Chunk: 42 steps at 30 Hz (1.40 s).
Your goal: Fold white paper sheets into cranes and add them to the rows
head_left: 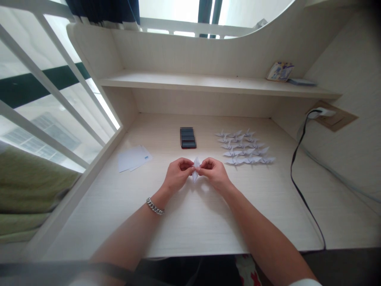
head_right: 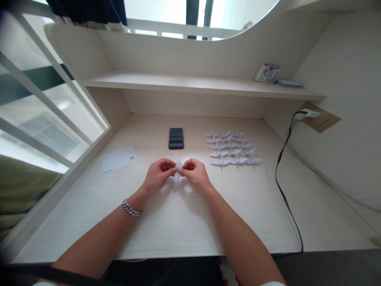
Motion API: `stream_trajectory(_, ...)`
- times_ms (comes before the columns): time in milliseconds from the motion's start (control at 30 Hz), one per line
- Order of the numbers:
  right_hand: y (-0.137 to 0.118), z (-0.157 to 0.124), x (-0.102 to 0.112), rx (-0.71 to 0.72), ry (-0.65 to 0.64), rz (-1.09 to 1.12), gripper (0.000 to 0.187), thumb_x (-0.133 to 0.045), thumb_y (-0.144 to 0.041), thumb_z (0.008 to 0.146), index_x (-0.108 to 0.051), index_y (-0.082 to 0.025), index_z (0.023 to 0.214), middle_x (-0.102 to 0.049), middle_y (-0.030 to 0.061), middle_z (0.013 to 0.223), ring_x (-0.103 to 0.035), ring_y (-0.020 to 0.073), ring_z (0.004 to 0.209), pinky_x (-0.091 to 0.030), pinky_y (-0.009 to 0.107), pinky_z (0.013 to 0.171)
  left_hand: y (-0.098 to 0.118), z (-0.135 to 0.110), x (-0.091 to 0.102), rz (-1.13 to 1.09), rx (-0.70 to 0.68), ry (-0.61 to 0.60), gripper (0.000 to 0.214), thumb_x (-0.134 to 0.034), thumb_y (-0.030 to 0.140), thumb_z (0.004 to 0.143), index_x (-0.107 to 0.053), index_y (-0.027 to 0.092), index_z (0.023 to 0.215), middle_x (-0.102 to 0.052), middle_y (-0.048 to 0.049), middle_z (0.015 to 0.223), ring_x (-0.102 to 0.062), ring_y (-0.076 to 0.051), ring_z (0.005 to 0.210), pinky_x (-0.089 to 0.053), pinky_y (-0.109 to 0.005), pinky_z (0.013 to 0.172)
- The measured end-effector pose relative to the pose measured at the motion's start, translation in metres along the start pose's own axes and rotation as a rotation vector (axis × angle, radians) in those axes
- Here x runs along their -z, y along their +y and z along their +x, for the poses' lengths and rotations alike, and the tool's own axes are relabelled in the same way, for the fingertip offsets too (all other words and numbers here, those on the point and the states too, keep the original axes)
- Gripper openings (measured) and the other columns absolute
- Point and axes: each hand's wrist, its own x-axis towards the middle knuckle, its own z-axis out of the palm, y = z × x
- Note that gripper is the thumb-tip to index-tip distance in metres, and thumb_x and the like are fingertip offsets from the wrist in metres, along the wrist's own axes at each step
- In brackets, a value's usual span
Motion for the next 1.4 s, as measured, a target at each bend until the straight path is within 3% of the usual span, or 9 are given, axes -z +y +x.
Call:
stream_trajectory(200,-0.0007,-0.0006,-0.0027,-0.024,0.008,0.059,0.029,-0.077,-0.033,0.056,-0.056,-0.018,0.07,-0.06,-0.0014,0.062,-0.056,0.0123,0.056,-0.047,0.026,0.056,-0.0018,-0.0009,-0.0017,0.002,-0.094,0.053,0.02,-0.068,0.022,0.067,-0.054,0.015,0.08,-0.06,-0.001,0.073,-0.059,-0.011,0.067,-0.048,-0.023,0.062)
stream_trajectory(300,-0.001,-0.0004,-0.0025,-0.046,-0.02,0.074,0.029,-0.074,-0.034,0.058,-0.056,-0.018,0.074,-0.061,-0.0009,0.064,-0.058,0.0134,0.058,-0.049,0.029,0.059,-0.0018,-0.0017,-0.0024,-0.002,-0.095,0.075,0.021,-0.068,0.022,0.067,-0.052,0.015,0.081,-0.059,0.0002,0.071,-0.059,-0.011,0.064,-0.047,-0.023,0.061)
stream_trajectory(500,-0.0015,-0.0015,-0.0047,0.07,0.045,-0.064,0.026,-0.072,-0.033,0.061,-0.051,-0.02,0.068,-0.056,-0.0014,0.062,-0.054,0.0128,0.055,-0.047,0.027,0.056,0.0009,-0.0041,-0.006,-0.037,-0.069,0.072,0.026,-0.069,0.023,0.066,-0.049,0.016,0.082,-0.059,0.0004,0.068,-0.059,-0.012,0.063,-0.048,-0.024,0.06)
stream_trajectory(667,-0.0005,-0.002,-0.0069,0.016,0.018,-0.028,0.029,-0.072,-0.036,0.061,-0.052,-0.02,0.075,-0.057,-0.0005,0.067,-0.056,0.0146,0.062,-0.049,0.028,0.059,-0.0004,-0.004,-0.0062,-0.049,-0.061,0.13,0.032,-0.072,0.024,0.063,-0.048,0.017,0.082,-0.061,0.0002,0.068,-0.061,-0.012,0.063,-0.049,-0.024,0.06)
stream_trajectory(900,0.0025,0.0008,-0.0037,0.114,0.044,-0.068,0.029,-0.075,-0.031,0.06,-0.05,-0.02,0.071,-0.055,-0.0015,0.066,-0.053,0.0126,0.061,-0.045,0.026,0.058,0.001,-0.0023,-0.0037,-0.111,0.012,0.036,0.035,-0.074,0.025,0.061,-0.05,0.016,0.085,-0.062,-0.0006,0.066,-0.06,-0.012,0.058,-0.05,-0.026,0.058)
stream_trajectory(1067,0.0015,-0.0007,-0.0058,0.017,-0.004,0.032,0.032,-0.073,-0.031,0.061,-0.052,-0.02,0.082,-0.059,-0.0009,0.067,-0.057,0.0145,0.064,-0.048,0.029,0.062,0.0031,-0.0034,-0.004,-0.068,-0.02,0.095,0.036,-0.073,0.024,0.061,-0.048,0.017,0.086,-0.063,-0.0008,0.068,-0.061,-0.013,0.063,-0.05,-0.027,0.061)
stream_trajectory(1233,0.0002,-0.0021,-0.0066,0.064,0.052,0.033,0.029,-0.073,-0.029,0.06,-0.05,-0.02,0.075,-0.058,-0.0012,0.068,-0.056,0.0132,0.061,-0.05,0.028,0.06,0.0054,-0.0053,-0.0068,-0.048,-0.056,0.121,0.034,-0.07,0.022,0.063,-0.047,0.018,0.087,-0.062,0.0,0.069,-0.061,-0.013,0.066,-0.049,-0.025,0.063)
stream_trajectory(1400,-0.001,-0.0021,-0.0064,-0.016,0.001,0.071,0.03,-0.071,-0.032,0.063,-0.052,-0.019,0.084,-0.06,-0.0008,0.066,-0.058,0.014,0.061,-0.051,0.03,0.061,0.0062,-0.0056,-0.0067,-0.075,-0.024,0.146,0.036,-0.071,0.023,0.062,-0.046,0.018,0.088,-0.063,0.0006,0.068,-0.062,-0.013,0.064,-0.05,-0.026,0.062)
